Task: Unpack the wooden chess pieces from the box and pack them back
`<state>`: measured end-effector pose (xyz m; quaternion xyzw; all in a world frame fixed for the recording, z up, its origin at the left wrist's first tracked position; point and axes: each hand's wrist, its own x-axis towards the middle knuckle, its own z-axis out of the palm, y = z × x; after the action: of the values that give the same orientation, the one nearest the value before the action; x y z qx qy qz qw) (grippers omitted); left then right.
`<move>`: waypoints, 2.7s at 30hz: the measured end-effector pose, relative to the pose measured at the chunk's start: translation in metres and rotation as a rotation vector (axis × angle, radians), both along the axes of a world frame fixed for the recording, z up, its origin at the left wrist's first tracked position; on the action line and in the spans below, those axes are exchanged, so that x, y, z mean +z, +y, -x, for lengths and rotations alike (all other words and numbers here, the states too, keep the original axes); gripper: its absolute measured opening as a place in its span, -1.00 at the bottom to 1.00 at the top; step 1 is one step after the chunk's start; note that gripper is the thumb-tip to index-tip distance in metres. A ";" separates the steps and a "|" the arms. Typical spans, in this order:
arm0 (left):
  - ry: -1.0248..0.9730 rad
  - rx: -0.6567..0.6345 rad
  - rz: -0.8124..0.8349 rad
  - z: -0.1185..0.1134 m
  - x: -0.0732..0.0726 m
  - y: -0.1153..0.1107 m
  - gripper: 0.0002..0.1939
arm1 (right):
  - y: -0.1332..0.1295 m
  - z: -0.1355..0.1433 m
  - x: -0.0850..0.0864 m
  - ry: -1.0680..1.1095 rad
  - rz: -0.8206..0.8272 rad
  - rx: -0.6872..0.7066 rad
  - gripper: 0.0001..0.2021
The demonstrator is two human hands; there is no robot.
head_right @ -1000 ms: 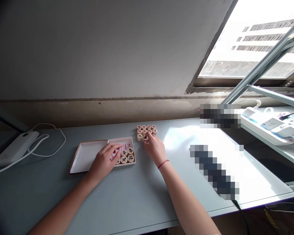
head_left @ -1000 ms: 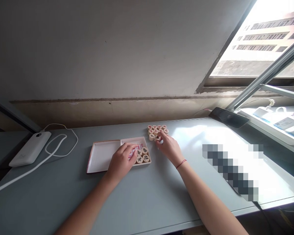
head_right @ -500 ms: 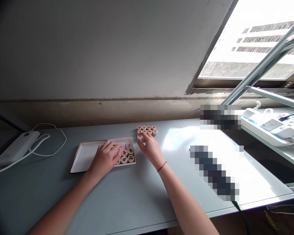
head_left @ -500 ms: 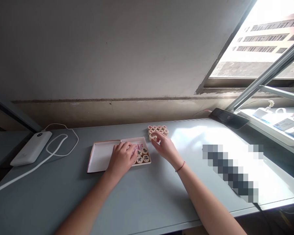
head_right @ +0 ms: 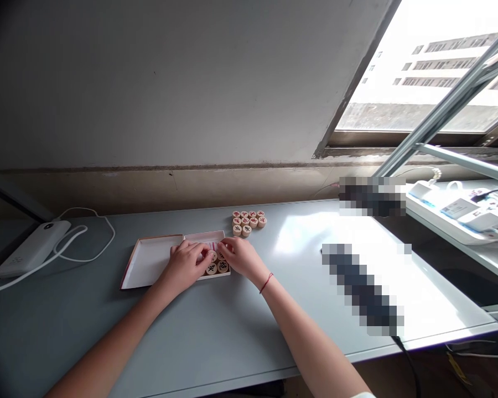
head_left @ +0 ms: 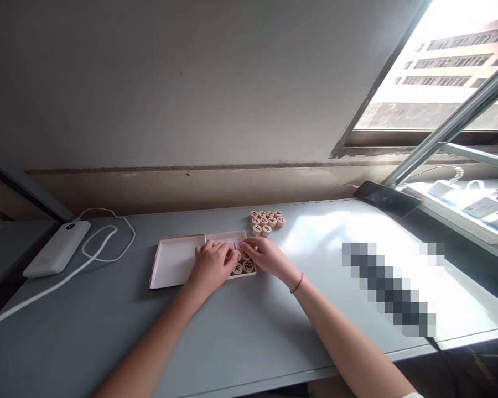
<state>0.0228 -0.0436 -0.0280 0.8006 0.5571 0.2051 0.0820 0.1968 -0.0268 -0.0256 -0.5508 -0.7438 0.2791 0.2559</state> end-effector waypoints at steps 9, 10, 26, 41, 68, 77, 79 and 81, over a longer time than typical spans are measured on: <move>-0.512 -0.013 0.022 0.007 0.015 -0.005 -0.77 | -0.012 0.008 0.017 0.456 0.009 0.223 -0.74; -0.533 0.006 0.042 0.007 0.016 -0.006 -0.77 | -0.012 0.008 0.018 0.480 0.023 0.228 -0.74; -0.631 0.037 -0.048 0.013 0.002 0.000 -0.80 | 0.028 -0.080 -0.005 0.032 0.169 -0.395 -0.83; -0.196 -0.125 -0.396 0.009 0.001 -0.009 -0.83 | -0.023 0.026 0.017 0.353 -0.099 0.028 -0.84; -0.032 0.022 -0.298 0.017 -0.005 -0.004 -0.77 | 0.022 -0.060 -0.008 -0.267 -0.036 -0.394 -0.79; -0.029 0.019 -0.303 0.016 -0.005 -0.004 -0.77 | 0.019 -0.058 -0.008 -0.279 -0.067 -0.362 -0.77; -0.026 0.016 -0.301 0.016 -0.004 -0.004 -0.77 | 0.019 -0.057 -0.008 -0.277 -0.069 -0.375 -0.78; -0.022 0.014 -0.297 0.015 -0.004 -0.004 -0.77 | 0.019 -0.055 -0.008 -0.285 -0.068 -0.383 -0.78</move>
<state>0.0074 -0.0477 -0.0319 0.7976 0.5255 0.2944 -0.0325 0.2522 -0.0081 -0.0331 -0.7068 -0.6632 0.1197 0.2152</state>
